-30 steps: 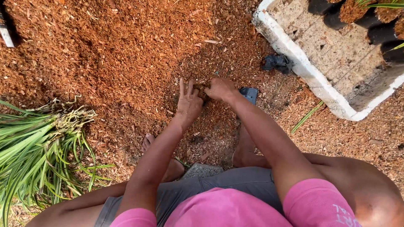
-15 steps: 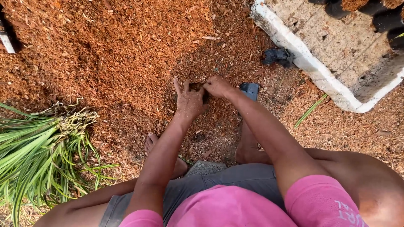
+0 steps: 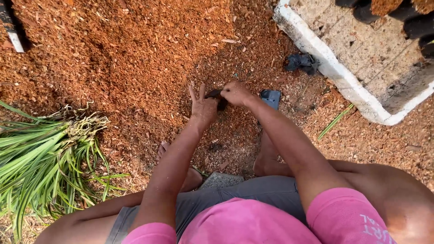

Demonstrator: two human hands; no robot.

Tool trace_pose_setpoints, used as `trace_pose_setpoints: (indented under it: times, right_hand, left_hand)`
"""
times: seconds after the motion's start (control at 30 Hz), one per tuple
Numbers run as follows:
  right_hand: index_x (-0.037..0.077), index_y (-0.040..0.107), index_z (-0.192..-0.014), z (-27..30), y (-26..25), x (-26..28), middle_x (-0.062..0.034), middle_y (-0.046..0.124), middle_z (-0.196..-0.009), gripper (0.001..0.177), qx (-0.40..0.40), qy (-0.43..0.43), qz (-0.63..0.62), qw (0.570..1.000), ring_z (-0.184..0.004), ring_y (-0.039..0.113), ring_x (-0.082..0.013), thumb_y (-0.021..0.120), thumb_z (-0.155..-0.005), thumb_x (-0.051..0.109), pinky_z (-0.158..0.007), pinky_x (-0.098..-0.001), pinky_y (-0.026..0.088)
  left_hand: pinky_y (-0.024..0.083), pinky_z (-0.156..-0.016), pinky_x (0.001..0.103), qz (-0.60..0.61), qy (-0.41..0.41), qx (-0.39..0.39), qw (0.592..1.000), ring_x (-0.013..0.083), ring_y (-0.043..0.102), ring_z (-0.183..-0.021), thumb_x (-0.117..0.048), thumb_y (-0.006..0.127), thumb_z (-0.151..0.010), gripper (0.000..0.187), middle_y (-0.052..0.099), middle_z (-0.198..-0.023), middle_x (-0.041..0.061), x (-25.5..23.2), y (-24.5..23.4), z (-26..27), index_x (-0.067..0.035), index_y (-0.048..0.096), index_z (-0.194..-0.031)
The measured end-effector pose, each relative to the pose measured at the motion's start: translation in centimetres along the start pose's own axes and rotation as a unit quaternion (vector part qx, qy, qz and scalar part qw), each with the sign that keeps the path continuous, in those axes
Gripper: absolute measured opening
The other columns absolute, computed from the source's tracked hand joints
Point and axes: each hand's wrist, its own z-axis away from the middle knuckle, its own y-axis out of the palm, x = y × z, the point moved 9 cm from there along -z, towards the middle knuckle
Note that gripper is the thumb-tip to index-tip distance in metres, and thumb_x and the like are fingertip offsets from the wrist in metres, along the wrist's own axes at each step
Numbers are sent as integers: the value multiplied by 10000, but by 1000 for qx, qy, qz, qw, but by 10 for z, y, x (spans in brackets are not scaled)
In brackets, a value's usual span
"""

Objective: Transplanting small green seedlings into black plastic nursery bags filled with soil or mulch.

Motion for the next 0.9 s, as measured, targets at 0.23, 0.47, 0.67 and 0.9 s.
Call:
trace_pose_setpoints:
  times: [0.23, 0.47, 0.67, 0.9]
  right_hand:
    - [126, 613, -989, 28, -41, 48, -149, 645, -937, 258, -41, 38, 60, 997, -887, 632, -315, 605, -890, 364, -710, -415, 477]
    - [44, 648, -1017, 10, 2, 19, -238, 666, -888, 315, 6, -15, 178, 984, -898, 654, -453, 644, -769, 237, -739, -541, 524]
    - [145, 665, -913, 5, -11, 46, -90, 659, -762, 188, -39, -18, 103, 994, -788, 668, -336, 651, -799, 295, -685, -437, 516]
    - [101, 720, -946, -14, -20, 34, -84, 611, -564, 179, -46, -1, 33, 998, -526, 650, -204, 658, -779, 82, -586, -321, 529]
  left_hand:
    - [487, -890, 577, 370, -98, -201, 902, 379, 668, -979, -312, 538, -901, 253, 711, -889, 137, 79, 47, -58, -221, 665, -1101]
    - [571, -790, 479, 297, -109, -206, 926, 334, 698, -905, -191, 552, -903, 265, 715, -908, 143, 113, 17, -36, -260, 682, -1123]
    - [581, -806, 479, 190, -178, -108, 959, 355, 673, -961, -52, 629, -875, 289, 687, -1008, 204, 161, 149, -79, -108, 668, -1156]
    - [588, -671, 358, 641, 75, -123, 754, 285, 682, -729, -104, 696, -840, 239, 683, -947, 240, 86, -24, 31, -28, 662, -1065]
